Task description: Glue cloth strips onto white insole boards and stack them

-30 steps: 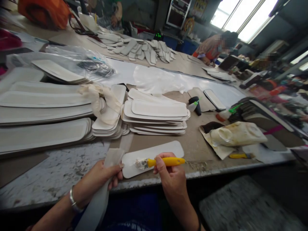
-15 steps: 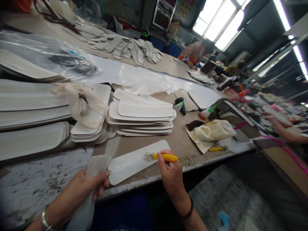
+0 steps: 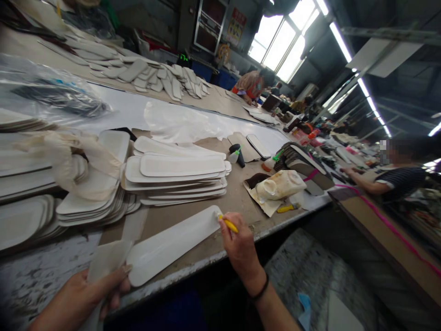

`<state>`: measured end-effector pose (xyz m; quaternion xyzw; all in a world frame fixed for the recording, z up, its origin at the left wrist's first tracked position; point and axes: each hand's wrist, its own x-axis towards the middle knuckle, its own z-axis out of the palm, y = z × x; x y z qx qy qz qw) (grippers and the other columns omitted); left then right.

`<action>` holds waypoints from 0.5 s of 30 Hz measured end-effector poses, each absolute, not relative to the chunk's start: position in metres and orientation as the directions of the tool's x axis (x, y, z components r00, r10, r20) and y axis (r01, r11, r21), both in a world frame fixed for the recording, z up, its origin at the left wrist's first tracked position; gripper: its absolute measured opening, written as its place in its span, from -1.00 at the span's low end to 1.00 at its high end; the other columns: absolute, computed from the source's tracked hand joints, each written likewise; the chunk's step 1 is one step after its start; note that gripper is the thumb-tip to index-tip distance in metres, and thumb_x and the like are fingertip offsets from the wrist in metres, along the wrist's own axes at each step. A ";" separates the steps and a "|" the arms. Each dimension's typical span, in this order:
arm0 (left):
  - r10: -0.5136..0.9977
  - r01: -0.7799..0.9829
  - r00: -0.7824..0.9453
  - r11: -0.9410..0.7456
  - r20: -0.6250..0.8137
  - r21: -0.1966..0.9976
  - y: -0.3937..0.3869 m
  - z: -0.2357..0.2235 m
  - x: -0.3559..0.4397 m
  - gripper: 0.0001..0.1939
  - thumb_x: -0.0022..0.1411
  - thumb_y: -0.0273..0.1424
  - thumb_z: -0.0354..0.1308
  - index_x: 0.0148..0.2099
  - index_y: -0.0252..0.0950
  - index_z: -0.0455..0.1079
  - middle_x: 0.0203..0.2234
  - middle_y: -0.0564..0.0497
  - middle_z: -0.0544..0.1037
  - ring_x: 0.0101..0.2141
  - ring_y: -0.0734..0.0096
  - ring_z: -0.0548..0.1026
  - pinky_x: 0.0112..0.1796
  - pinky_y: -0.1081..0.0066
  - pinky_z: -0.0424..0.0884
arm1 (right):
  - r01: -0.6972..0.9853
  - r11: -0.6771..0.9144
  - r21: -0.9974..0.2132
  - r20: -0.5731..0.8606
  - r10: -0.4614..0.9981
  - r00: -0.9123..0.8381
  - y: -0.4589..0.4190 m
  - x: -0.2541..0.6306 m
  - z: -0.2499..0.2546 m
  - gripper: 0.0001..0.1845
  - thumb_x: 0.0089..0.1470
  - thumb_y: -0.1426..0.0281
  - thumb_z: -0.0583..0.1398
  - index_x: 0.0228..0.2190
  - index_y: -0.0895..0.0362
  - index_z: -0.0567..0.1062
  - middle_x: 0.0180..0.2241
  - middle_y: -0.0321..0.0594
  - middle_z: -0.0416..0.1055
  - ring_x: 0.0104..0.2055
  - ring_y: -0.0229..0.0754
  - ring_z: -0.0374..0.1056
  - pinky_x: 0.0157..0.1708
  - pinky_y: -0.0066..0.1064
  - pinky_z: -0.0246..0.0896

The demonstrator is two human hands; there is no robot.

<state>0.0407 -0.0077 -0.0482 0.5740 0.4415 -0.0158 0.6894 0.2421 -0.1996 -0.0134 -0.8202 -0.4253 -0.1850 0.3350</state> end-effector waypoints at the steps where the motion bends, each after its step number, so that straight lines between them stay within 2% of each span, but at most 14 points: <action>1: 0.484 0.535 0.610 0.333 -0.627 0.777 -0.007 -0.050 0.041 -0.54 -0.19 0.06 0.19 -0.68 -0.27 0.38 -0.83 0.04 0.38 -0.74 0.45 0.27 -0.59 0.43 0.16 | 0.827 -0.391 -0.404 0.579 0.590 0.562 -0.197 0.235 -0.015 -0.89 0.21 0.38 0.12 -0.32 0.09 0.45 -0.38 -0.15 0.46 -0.30 -0.13 0.43 -0.27 -0.32 0.39; 6: 0.463 0.576 0.622 0.276 -0.632 0.769 -0.005 -0.061 0.040 -0.48 -0.24 0.16 0.13 -0.70 -0.23 0.36 -0.83 0.03 0.37 -0.75 0.41 0.26 -0.58 0.39 0.21 | 0.799 -0.229 -0.556 0.511 0.664 0.546 -0.188 0.194 -0.013 -0.88 0.18 0.47 0.14 -0.26 0.06 0.46 -0.37 -0.18 0.47 -0.31 -0.15 0.44 -0.29 -0.36 0.41; 8: 0.466 0.576 0.623 0.271 -0.629 0.771 -0.005 -0.066 0.039 -0.47 -0.23 0.17 0.12 -0.69 -0.23 0.37 -0.83 0.02 0.38 -0.75 0.41 0.27 -0.58 0.39 0.22 | 0.789 -0.210 -0.577 0.522 0.649 0.554 -0.191 0.195 -0.007 -0.88 0.17 0.48 0.15 -0.26 0.05 0.46 -0.36 -0.18 0.46 -0.29 -0.15 0.43 -0.28 -0.36 0.41; 12: 0.474 0.588 0.615 0.257 -0.630 0.767 -0.004 -0.075 0.038 -0.43 -0.28 0.21 0.09 -0.70 -0.24 0.37 -0.85 0.02 0.36 -0.76 0.42 0.25 -0.60 0.39 0.21 | 0.820 -0.317 -0.477 0.578 0.589 0.564 -0.201 0.223 -0.007 -0.89 0.18 0.45 0.15 -0.25 0.06 0.47 -0.31 -0.15 0.46 -0.22 -0.11 0.44 -0.19 -0.30 0.40; 15: 0.485 0.582 0.608 0.266 -0.628 0.768 -0.004 -0.077 0.037 -0.44 -0.26 0.20 0.11 -0.69 -0.24 0.38 -0.84 0.01 0.38 -0.76 0.41 0.26 -0.60 0.39 0.21 | 0.846 -0.319 -0.427 0.557 0.645 0.524 -0.199 0.227 -0.015 -0.90 0.19 0.43 0.14 -0.26 0.07 0.46 -0.32 -0.14 0.47 -0.23 -0.10 0.44 -0.21 -0.28 0.41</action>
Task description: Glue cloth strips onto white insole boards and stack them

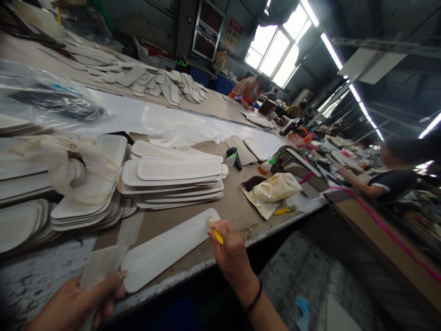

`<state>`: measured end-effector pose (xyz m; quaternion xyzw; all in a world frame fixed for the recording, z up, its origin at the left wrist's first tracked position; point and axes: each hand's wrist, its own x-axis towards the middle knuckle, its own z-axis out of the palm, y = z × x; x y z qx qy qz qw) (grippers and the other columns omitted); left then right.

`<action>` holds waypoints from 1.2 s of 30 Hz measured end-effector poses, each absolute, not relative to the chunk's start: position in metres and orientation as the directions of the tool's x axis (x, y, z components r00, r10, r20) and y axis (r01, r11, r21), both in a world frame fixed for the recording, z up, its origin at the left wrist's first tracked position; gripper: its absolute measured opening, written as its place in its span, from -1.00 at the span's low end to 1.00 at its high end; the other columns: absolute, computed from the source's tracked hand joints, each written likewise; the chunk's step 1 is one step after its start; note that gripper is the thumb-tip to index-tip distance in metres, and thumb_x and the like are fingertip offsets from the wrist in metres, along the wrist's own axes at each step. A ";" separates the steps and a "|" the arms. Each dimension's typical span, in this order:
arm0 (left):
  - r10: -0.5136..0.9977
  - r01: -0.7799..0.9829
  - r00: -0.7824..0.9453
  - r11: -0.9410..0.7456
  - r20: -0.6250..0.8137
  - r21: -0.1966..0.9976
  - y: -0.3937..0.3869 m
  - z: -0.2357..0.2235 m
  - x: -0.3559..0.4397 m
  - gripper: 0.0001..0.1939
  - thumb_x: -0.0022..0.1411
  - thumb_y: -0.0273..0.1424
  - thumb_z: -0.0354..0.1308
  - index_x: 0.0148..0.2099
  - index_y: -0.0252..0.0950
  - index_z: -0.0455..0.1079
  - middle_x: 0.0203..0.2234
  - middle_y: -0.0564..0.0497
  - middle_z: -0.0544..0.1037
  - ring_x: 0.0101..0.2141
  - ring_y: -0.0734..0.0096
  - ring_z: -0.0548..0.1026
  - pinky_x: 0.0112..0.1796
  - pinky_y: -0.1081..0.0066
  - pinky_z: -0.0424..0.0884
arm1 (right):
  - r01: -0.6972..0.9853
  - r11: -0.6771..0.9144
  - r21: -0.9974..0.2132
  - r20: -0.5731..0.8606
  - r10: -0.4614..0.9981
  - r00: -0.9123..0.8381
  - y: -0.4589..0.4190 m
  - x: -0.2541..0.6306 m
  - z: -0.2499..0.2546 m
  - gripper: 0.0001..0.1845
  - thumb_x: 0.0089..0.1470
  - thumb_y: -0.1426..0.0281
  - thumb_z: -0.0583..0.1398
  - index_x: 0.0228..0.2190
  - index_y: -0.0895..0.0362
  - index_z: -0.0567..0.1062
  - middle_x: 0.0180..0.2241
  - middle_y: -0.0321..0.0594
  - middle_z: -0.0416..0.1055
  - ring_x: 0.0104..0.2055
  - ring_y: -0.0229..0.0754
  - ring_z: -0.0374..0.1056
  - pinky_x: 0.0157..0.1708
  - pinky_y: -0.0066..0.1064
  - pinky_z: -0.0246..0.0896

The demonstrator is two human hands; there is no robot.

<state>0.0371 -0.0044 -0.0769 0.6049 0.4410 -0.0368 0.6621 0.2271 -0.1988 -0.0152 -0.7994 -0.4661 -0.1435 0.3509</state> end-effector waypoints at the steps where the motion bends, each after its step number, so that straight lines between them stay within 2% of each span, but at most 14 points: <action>1: 0.486 0.579 0.607 0.272 -0.629 0.769 -0.005 -0.077 0.037 -0.45 -0.26 0.19 0.12 -0.69 -0.24 0.38 -0.84 0.01 0.38 -0.76 0.41 0.27 -0.60 0.40 0.21 | 0.848 -0.299 -0.438 0.537 0.669 0.514 -0.195 0.220 -0.018 -0.89 0.19 0.44 0.14 -0.25 0.07 0.46 -0.31 -0.14 0.47 -0.24 -0.10 0.43 -0.21 -0.28 0.40; 5: 0.478 0.570 0.616 0.278 -0.626 0.773 -0.006 -0.074 0.039 -0.46 -0.28 0.17 0.13 -0.70 -0.25 0.37 -0.85 0.00 0.37 -0.77 0.42 0.26 -0.62 0.40 0.20 | 0.774 -0.167 -0.610 0.446 0.735 0.510 -0.175 0.172 -0.019 -0.87 0.18 0.47 0.12 -0.22 0.07 0.43 -0.33 -0.15 0.46 -0.26 -0.12 0.41 -0.24 -0.32 0.38; 8: 0.488 0.556 0.622 0.274 -0.612 0.785 -0.006 -0.071 0.040 -0.48 -0.22 0.14 0.10 -0.70 -0.25 0.35 -0.86 0.02 0.36 -0.79 0.43 0.25 -0.63 0.41 0.19 | 0.658 -0.055 -0.751 0.414 0.737 0.535 -0.163 0.145 -0.014 -0.90 0.17 0.44 0.13 -0.26 0.08 0.45 -0.37 -0.17 0.45 -0.30 -0.14 0.40 -0.27 -0.34 0.37; 10: 0.488 0.551 0.625 0.277 -0.609 0.787 -0.006 -0.066 0.041 -0.51 -0.19 0.11 0.10 -0.69 -0.25 0.35 -0.85 0.02 0.37 -0.79 0.45 0.26 -0.64 0.42 0.18 | 0.541 -0.055 -0.839 0.355 0.699 0.620 -0.159 0.140 -0.011 -0.91 0.17 0.41 0.14 -0.32 0.09 0.47 -0.41 -0.20 0.44 -0.35 -0.17 0.41 -0.33 -0.37 0.37; 14: 0.441 0.551 0.645 0.297 -0.624 0.780 -0.004 -0.049 0.043 -0.55 -0.19 0.05 0.09 -0.68 -0.27 0.34 -0.83 0.01 0.38 -0.76 0.47 0.28 -0.63 0.45 0.18 | 0.226 -0.114 -0.967 0.110 0.615 0.781 -0.154 0.149 -0.012 -0.82 0.19 0.28 0.14 -0.38 0.10 0.45 -0.58 -0.31 0.38 -0.56 -0.24 0.37 -0.51 -0.45 0.34; 17: 0.430 0.565 0.627 0.323 -0.649 0.759 -0.003 -0.041 0.044 -0.61 -0.19 -0.03 0.07 -0.68 -0.28 0.33 -0.83 0.01 0.37 -0.76 0.49 0.28 -0.63 0.46 0.17 | 0.179 -0.145 -0.973 0.060 0.593 0.803 -0.152 0.159 -0.017 -0.77 0.14 0.21 0.19 -0.41 0.12 0.44 -0.62 -0.32 0.37 -0.60 -0.23 0.37 -0.56 -0.45 0.33; 21: 0.424 0.567 0.619 0.341 -0.661 0.750 -0.003 -0.039 0.044 -0.64 -0.14 -0.10 0.05 -0.67 -0.30 0.34 -0.83 0.00 0.39 -0.77 0.50 0.27 -0.64 0.47 0.16 | 0.330 -0.232 -0.915 0.158 0.546 0.823 -0.153 0.162 -0.013 -0.79 0.13 0.24 0.21 -0.41 0.14 0.45 -0.58 -0.29 0.39 -0.58 -0.23 0.37 -0.56 -0.46 0.30; 27: 0.428 0.566 0.611 0.350 -0.665 0.746 -0.003 -0.040 0.045 -0.67 -0.11 -0.14 0.04 -0.69 -0.27 0.30 -0.84 0.01 0.37 -0.77 0.49 0.28 -0.64 0.46 0.18 | 0.352 -0.244 -0.904 0.128 0.630 0.766 -0.156 0.161 -0.016 -0.80 0.19 0.28 0.14 -0.39 0.13 0.43 -0.60 -0.32 0.37 -0.59 -0.24 0.36 -0.55 -0.45 0.31; 32: 0.437 0.570 0.604 0.347 -0.666 0.745 -0.003 -0.038 0.046 -0.65 -0.17 -0.08 0.03 -0.69 -0.26 0.29 -0.84 0.00 0.37 -0.77 0.48 0.28 -0.64 0.45 0.17 | 0.566 -0.348 -0.748 0.339 0.533 0.775 -0.170 0.177 -0.015 -0.83 0.16 0.32 0.17 -0.41 0.14 0.45 -0.49 -0.24 0.40 -0.52 -0.22 0.38 -0.51 -0.43 0.31; 36: 0.445 0.577 0.598 0.338 -0.666 0.744 -0.004 -0.038 0.045 -0.63 -0.22 -0.04 0.04 -0.70 -0.26 0.29 -0.86 0.01 0.37 -0.78 0.48 0.27 -0.64 0.44 0.17 | 0.548 -0.331 -0.768 0.302 0.567 0.766 -0.170 0.173 -0.013 -0.83 0.20 0.34 0.13 -0.40 0.14 0.43 -0.56 -0.29 0.37 -0.58 -0.25 0.35 -0.57 -0.46 0.30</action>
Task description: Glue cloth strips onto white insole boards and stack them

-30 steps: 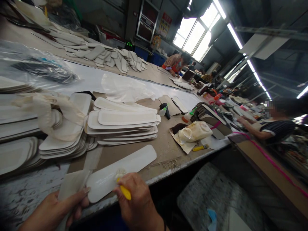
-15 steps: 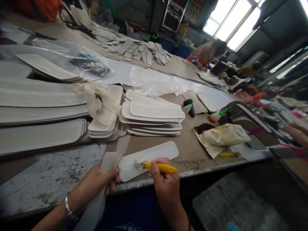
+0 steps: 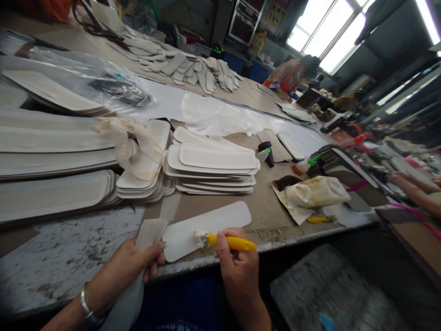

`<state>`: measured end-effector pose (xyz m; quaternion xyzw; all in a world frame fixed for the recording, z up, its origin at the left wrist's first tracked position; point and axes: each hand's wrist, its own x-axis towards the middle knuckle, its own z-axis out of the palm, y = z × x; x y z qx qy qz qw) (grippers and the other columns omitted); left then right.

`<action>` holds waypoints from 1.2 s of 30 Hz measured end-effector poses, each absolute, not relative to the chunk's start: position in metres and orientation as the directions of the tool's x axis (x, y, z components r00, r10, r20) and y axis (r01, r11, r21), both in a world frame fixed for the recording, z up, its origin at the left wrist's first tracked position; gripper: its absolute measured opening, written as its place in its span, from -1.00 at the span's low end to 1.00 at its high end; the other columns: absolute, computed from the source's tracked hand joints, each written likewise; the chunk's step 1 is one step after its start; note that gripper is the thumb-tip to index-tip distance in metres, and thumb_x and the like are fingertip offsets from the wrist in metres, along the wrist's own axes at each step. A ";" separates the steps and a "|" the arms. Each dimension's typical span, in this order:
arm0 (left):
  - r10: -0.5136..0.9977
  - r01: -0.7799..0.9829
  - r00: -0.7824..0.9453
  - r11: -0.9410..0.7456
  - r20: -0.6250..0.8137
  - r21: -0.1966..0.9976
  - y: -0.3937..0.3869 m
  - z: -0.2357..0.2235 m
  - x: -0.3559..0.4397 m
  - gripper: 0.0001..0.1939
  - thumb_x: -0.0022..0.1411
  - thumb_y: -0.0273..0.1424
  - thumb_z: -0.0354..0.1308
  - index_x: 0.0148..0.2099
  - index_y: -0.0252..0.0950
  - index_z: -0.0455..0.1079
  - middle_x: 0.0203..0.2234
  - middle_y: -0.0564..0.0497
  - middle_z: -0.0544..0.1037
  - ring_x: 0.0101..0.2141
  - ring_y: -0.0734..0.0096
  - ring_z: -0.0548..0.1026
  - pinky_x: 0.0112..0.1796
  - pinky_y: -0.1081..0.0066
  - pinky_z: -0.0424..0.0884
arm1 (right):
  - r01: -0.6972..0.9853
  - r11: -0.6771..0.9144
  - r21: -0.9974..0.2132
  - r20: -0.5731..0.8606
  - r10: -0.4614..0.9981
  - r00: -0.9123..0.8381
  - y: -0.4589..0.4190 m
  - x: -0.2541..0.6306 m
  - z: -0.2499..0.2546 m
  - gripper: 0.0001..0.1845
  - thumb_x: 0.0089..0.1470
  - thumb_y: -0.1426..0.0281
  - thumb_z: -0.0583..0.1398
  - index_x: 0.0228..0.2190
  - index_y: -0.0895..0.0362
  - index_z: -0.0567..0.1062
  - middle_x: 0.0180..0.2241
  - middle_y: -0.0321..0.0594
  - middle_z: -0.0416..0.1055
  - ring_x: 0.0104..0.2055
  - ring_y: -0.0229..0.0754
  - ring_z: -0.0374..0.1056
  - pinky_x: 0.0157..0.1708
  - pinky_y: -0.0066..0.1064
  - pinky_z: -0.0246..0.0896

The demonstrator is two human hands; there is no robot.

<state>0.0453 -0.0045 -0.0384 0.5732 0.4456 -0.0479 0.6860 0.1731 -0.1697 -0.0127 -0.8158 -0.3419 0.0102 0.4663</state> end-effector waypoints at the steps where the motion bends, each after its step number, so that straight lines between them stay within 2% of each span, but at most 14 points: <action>1: 0.448 0.580 0.596 0.335 -0.667 0.743 -0.005 -0.039 0.045 -0.62 -0.23 -0.03 0.04 -0.70 -0.26 0.29 -0.86 0.02 0.36 -0.78 0.48 0.26 -0.64 0.45 0.16 | 0.546 -0.326 -0.772 0.290 0.583 0.759 -0.169 0.173 -0.014 -0.82 0.20 0.33 0.12 -0.40 0.14 0.42 -0.56 -0.28 0.37 -0.58 -0.25 0.36 -0.57 -0.46 0.30; 3: 0.453 0.580 0.596 0.328 -0.663 0.745 -0.005 -0.039 0.045 -0.62 -0.24 -0.02 0.04 -0.70 -0.26 0.30 -0.86 0.02 0.37 -0.77 0.48 0.27 -0.64 0.44 0.17 | 0.589 -0.338 -0.734 0.326 0.585 0.742 -0.169 0.180 -0.016 -0.81 0.20 0.32 0.12 -0.42 0.14 0.42 -0.52 -0.23 0.40 -0.52 -0.21 0.39 -0.55 -0.43 0.32; 7: 0.458 0.582 0.593 0.325 -0.662 0.746 -0.005 -0.037 0.046 -0.61 -0.25 0.00 0.05 -0.71 -0.25 0.30 -0.86 0.02 0.37 -0.76 0.46 0.28 -0.62 0.43 0.19 | 0.710 -0.414 -0.569 0.487 0.526 0.697 -0.181 0.210 -0.013 -0.84 0.18 0.33 0.14 -0.40 0.14 0.44 -0.48 -0.20 0.41 -0.42 -0.14 0.41 -0.40 -0.34 0.36; 11: 0.460 0.587 0.586 0.327 -0.667 0.741 -0.005 -0.036 0.047 -0.59 -0.26 0.02 0.05 -0.74 -0.23 0.30 -0.87 0.02 0.36 -0.77 0.46 0.27 -0.63 0.43 0.18 | 0.827 -0.368 -0.425 0.587 0.583 0.562 -0.185 0.212 -0.009 -0.92 0.18 0.45 0.14 -0.35 0.12 0.45 -0.41 -0.19 0.42 -0.33 -0.15 0.40 -0.28 -0.33 0.37; 13: 0.461 0.586 0.590 0.320 -0.663 0.744 -0.005 -0.038 0.047 -0.58 -0.26 0.03 0.05 -0.74 -0.24 0.31 -0.87 0.01 0.36 -0.77 0.46 0.26 -0.63 0.43 0.18 | 0.853 -0.297 -0.429 0.566 0.648 0.510 -0.180 0.193 -0.011 -0.91 0.17 0.50 0.14 -0.30 0.12 0.45 -0.38 -0.18 0.43 -0.30 -0.16 0.40 -0.26 -0.36 0.38; 17: 0.470 0.580 0.607 0.289 -0.641 0.762 -0.006 -0.049 0.044 -0.56 -0.20 0.03 0.07 -0.70 -0.25 0.34 -0.85 0.00 0.39 -0.77 0.44 0.28 -0.62 0.42 0.18 | 0.796 -0.111 -0.595 0.446 0.779 0.442 -0.171 0.154 -0.008 -0.86 0.19 0.52 0.12 -0.21 0.10 0.41 -0.35 -0.18 0.44 -0.25 -0.18 0.40 -0.22 -0.40 0.39; 19: 0.476 0.581 0.605 0.285 -0.638 0.763 -0.006 -0.055 0.042 -0.55 -0.17 0.04 0.07 -0.69 -0.25 0.35 -0.85 0.00 0.40 -0.77 0.44 0.28 -0.63 0.42 0.18 | 0.777 -0.068 -0.625 0.443 0.789 0.426 -0.172 0.155 -0.002 -0.84 0.19 0.51 0.11 -0.18 0.09 0.40 -0.34 -0.20 0.45 -0.23 -0.19 0.41 -0.20 -0.41 0.39; 21: 0.480 0.584 0.596 0.291 -0.644 0.758 -0.006 -0.058 0.041 -0.54 -0.17 0.06 0.07 -0.69 -0.25 0.35 -0.85 0.00 0.40 -0.78 0.44 0.27 -0.63 0.42 0.18 | 0.818 -0.115 -0.564 0.485 0.755 0.441 -0.176 0.171 0.002 -0.83 0.19 0.52 0.12 -0.18 0.08 0.41 -0.33 -0.19 0.46 -0.22 -0.18 0.41 -0.19 -0.40 0.39; 23: 0.477 0.584 0.596 0.296 -0.646 0.756 -0.007 -0.059 0.041 -0.53 -0.18 0.07 0.07 -0.70 -0.25 0.34 -0.85 0.00 0.39 -0.78 0.44 0.27 -0.63 0.42 0.19 | 0.873 -0.206 -0.443 0.529 0.726 0.440 -0.181 0.194 0.001 -0.85 0.18 0.52 0.14 -0.21 0.09 0.43 -0.30 -0.15 0.46 -0.21 -0.15 0.41 -0.18 -0.34 0.39; 26: 0.473 0.579 0.607 0.286 -0.638 0.764 -0.007 -0.058 0.041 -0.52 -0.16 0.08 0.06 -0.69 -0.25 0.35 -0.84 0.01 0.40 -0.77 0.44 0.27 -0.62 0.42 0.20 | 0.916 -0.259 -0.305 0.522 0.759 0.388 -0.180 0.210 -0.005 -0.88 0.18 0.49 0.13 -0.24 0.11 0.45 -0.32 -0.11 0.47 -0.24 -0.09 0.42 -0.21 -0.27 0.41; 28: 0.476 0.579 0.611 0.276 -0.632 0.767 -0.007 -0.058 0.041 -0.52 -0.14 0.07 0.06 -0.68 -0.26 0.35 -0.84 0.00 0.40 -0.77 0.44 0.28 -0.62 0.43 0.20 | 0.912 -0.232 -0.339 0.459 0.805 0.375 -0.174 0.199 -0.008 -0.86 0.18 0.51 0.11 -0.26 0.11 0.46 -0.33 -0.10 0.47 -0.27 -0.10 0.42 -0.24 -0.29 0.42; 31: 0.482 0.573 0.622 0.257 -0.617 0.778 -0.006 -0.056 0.040 -0.55 -0.11 0.03 0.07 -0.67 -0.25 0.35 -0.84 0.01 0.40 -0.76 0.42 0.30 -0.62 0.43 0.20 | 0.847 -0.113 -0.520 0.360 0.870 0.337 -0.161 0.164 -0.004 -0.86 0.15 0.53 0.12 -0.27 0.13 0.46 -0.32 -0.09 0.47 -0.28 -0.13 0.40 -0.28 -0.36 0.41; 34: 0.473 0.570 0.637 0.242 -0.609 0.785 -0.005 -0.051 0.041 -0.57 -0.11 0.02 0.07 -0.68 -0.23 0.35 -0.83 -0.01 0.41 -0.74 0.39 0.33 -0.60 0.42 0.23 | 0.714 0.021 -0.700 0.381 0.857 0.348 -0.154 0.140 0.002 -0.89 0.17 0.45 0.13 -0.24 0.11 0.45 -0.33 -0.11 0.47 -0.28 -0.15 0.40 -0.28 -0.39 0.41; 36: 0.470 0.581 0.631 0.240 -0.617 0.778 -0.004 -0.048 0.041 -0.59 -0.13 0.01 0.07 -0.68 -0.23 0.36 -0.82 -0.02 0.42 -0.73 0.38 0.34 -0.58 0.41 0.24 | 0.626 0.040 -0.779 0.385 0.819 0.426 -0.156 0.141 0.002 -0.89 0.19 0.42 0.13 -0.24 0.10 0.45 -0.36 -0.15 0.47 -0.28 -0.17 0.41 -0.26 -0.38 0.40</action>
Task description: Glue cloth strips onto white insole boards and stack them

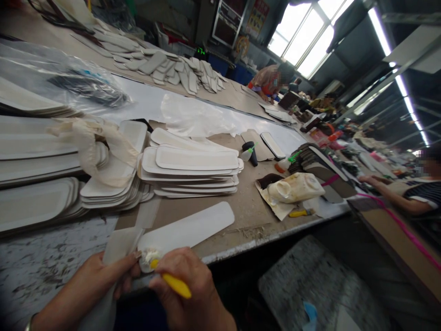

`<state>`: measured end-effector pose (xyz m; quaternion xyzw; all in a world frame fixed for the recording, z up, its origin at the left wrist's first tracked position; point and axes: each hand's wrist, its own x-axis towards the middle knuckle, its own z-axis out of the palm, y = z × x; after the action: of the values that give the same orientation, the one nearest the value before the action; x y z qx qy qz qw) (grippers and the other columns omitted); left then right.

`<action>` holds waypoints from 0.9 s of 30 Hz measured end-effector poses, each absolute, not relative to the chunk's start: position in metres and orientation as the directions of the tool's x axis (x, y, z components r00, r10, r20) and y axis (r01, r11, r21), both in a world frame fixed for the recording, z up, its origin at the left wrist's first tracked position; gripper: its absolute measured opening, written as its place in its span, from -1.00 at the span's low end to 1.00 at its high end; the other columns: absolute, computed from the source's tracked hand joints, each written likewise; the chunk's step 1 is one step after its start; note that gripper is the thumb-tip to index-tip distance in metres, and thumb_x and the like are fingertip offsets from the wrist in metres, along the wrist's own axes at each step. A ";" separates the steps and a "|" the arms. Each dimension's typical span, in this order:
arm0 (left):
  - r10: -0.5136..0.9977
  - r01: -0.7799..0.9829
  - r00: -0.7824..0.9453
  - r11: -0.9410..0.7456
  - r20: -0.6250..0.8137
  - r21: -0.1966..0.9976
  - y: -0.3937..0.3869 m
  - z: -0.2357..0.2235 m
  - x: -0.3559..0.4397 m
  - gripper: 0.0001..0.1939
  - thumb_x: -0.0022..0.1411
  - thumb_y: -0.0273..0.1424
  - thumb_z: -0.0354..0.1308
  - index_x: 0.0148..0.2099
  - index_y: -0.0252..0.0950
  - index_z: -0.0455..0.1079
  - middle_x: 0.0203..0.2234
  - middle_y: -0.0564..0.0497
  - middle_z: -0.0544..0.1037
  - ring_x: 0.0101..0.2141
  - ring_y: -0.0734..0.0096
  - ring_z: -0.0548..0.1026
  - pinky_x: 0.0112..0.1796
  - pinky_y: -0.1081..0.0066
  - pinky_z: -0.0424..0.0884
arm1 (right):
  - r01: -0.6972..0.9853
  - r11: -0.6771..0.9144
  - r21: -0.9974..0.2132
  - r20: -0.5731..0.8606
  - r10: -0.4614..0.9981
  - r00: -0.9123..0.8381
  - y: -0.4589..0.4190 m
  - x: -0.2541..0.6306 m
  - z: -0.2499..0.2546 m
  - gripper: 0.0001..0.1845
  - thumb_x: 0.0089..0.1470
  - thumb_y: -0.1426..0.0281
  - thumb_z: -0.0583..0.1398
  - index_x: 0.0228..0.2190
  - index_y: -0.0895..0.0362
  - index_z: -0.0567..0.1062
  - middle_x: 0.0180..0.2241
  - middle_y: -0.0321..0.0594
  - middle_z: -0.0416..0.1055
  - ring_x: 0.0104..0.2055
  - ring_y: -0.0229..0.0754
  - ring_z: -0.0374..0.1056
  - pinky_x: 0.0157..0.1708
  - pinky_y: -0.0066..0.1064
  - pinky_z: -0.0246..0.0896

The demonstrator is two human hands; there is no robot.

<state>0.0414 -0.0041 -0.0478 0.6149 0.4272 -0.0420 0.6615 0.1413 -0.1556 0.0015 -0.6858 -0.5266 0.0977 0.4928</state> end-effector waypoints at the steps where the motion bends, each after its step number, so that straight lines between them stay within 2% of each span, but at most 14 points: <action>1: 0.471 0.586 0.624 0.246 -0.624 0.772 -0.004 -0.047 0.042 -0.59 -0.14 0.01 0.08 -0.68 -0.23 0.36 -0.83 -0.02 0.42 -0.74 0.38 0.33 -0.58 0.41 0.24 | 0.609 0.018 -0.793 0.378 0.799 0.468 -0.159 0.147 0.000 -0.90 0.19 0.44 0.13 -0.25 0.10 0.46 -0.37 -0.17 0.46 -0.28 -0.17 0.41 -0.26 -0.38 0.39; 3: 0.475 0.587 0.609 0.268 -0.635 0.764 -0.004 -0.045 0.042 -0.59 -0.16 0.01 0.09 -0.69 -0.24 0.36 -0.83 -0.02 0.41 -0.74 0.40 0.31 -0.59 0.41 0.22 | 0.650 -0.078 -0.756 0.388 0.747 0.541 -0.170 0.167 -0.004 -0.90 0.17 0.48 0.14 -0.29 0.11 0.47 -0.38 -0.19 0.45 -0.29 -0.18 0.41 -0.27 -0.37 0.38; 7: 0.480 0.584 0.599 0.286 -0.641 0.760 -0.006 -0.042 0.043 -0.56 -0.22 0.04 0.10 -0.69 -0.26 0.35 -0.83 -0.02 0.40 -0.74 0.40 0.30 -0.58 0.40 0.21 | 0.798 -0.286 -0.530 0.529 0.625 0.575 -0.199 0.219 -0.008 -0.91 0.15 0.49 0.16 -0.35 0.11 0.48 -0.40 -0.19 0.45 -0.30 -0.16 0.41 -0.27 -0.33 0.38; 10: 0.488 0.579 0.599 0.284 -0.635 0.765 -0.007 -0.039 0.044 -0.55 -0.22 0.04 0.09 -0.68 -0.28 0.36 -0.82 -0.02 0.41 -0.73 0.41 0.30 -0.57 0.40 0.21 | 0.833 -0.337 -0.438 0.562 0.621 0.546 -0.207 0.233 -0.007 -0.92 0.16 0.47 0.16 -0.32 0.11 0.48 -0.37 -0.18 0.45 -0.28 -0.15 0.42 -0.24 -0.30 0.39; 12: 0.494 0.581 0.594 0.282 -0.635 0.763 -0.007 -0.039 0.045 -0.55 -0.22 0.05 0.09 -0.67 -0.28 0.36 -0.82 -0.01 0.41 -0.73 0.41 0.30 -0.57 0.40 0.21 | 0.845 -0.309 -0.437 0.537 0.664 0.521 -0.203 0.222 -0.007 -0.91 0.16 0.48 0.16 -0.30 0.10 0.47 -0.35 -0.17 0.46 -0.27 -0.15 0.42 -0.22 -0.31 0.39; 15: 0.495 0.590 0.593 0.269 -0.635 0.761 -0.007 -0.040 0.044 -0.55 -0.23 0.05 0.09 -0.68 -0.28 0.36 -0.82 -0.01 0.41 -0.73 0.42 0.30 -0.58 0.41 0.20 | 0.818 -0.192 -0.541 0.451 0.755 0.476 -0.186 0.185 -0.008 -0.86 0.16 0.52 0.14 -0.25 0.09 0.46 -0.33 -0.16 0.47 -0.25 -0.15 0.42 -0.22 -0.35 0.39; 19: 0.500 0.580 0.603 0.259 -0.621 0.772 -0.006 -0.038 0.044 -0.56 -0.20 0.02 0.09 -0.67 -0.28 0.36 -0.81 -0.01 0.42 -0.72 0.41 0.31 -0.57 0.41 0.21 | 0.624 0.027 -0.781 0.401 0.787 0.468 -0.166 0.145 -0.005 -0.88 0.16 0.49 0.13 -0.25 0.10 0.45 -0.36 -0.18 0.46 -0.26 -0.16 0.41 -0.24 -0.36 0.39; 21: 0.495 0.574 0.603 0.277 -0.626 0.771 -0.006 -0.036 0.045 -0.57 -0.20 0.02 0.09 -0.69 -0.27 0.34 -0.82 0.00 0.40 -0.73 0.42 0.31 -0.58 0.41 0.21 | 0.514 0.028 -0.857 0.365 0.737 0.569 -0.161 0.141 -0.004 -0.91 0.17 0.44 0.14 -0.31 0.10 0.46 -0.38 -0.19 0.45 -0.31 -0.17 0.42 -0.29 -0.36 0.39; 25: 0.491 0.565 0.598 0.303 -0.634 0.767 -0.007 -0.034 0.046 -0.63 -0.18 -0.04 0.08 -0.68 -0.25 0.31 -0.82 0.01 0.39 -0.74 0.44 0.29 -0.60 0.43 0.19 | 0.255 -0.072 -0.964 0.142 0.671 0.728 -0.154 0.150 -0.011 -0.84 0.20 0.31 0.14 -0.35 0.12 0.45 -0.51 -0.27 0.41 -0.54 -0.24 0.39 -0.50 -0.43 0.36; 27: 0.494 0.562 0.594 0.310 -0.635 0.767 -0.008 -0.035 0.046 -0.65 -0.16 -0.07 0.08 -0.68 -0.26 0.31 -0.83 0.01 0.39 -0.75 0.46 0.28 -0.61 0.44 0.17 | 0.229 -0.093 -0.969 0.115 0.653 0.749 -0.152 0.158 -0.018 -0.79 0.17 0.25 0.16 -0.37 0.13 0.44 -0.57 -0.30 0.38 -0.58 -0.23 0.38 -0.55 -0.43 0.35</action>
<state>0.0455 -0.0079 -0.0352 0.5870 0.4499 -0.0251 0.6726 0.1580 -0.1523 -0.0177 -0.7178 -0.3072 0.1765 0.5994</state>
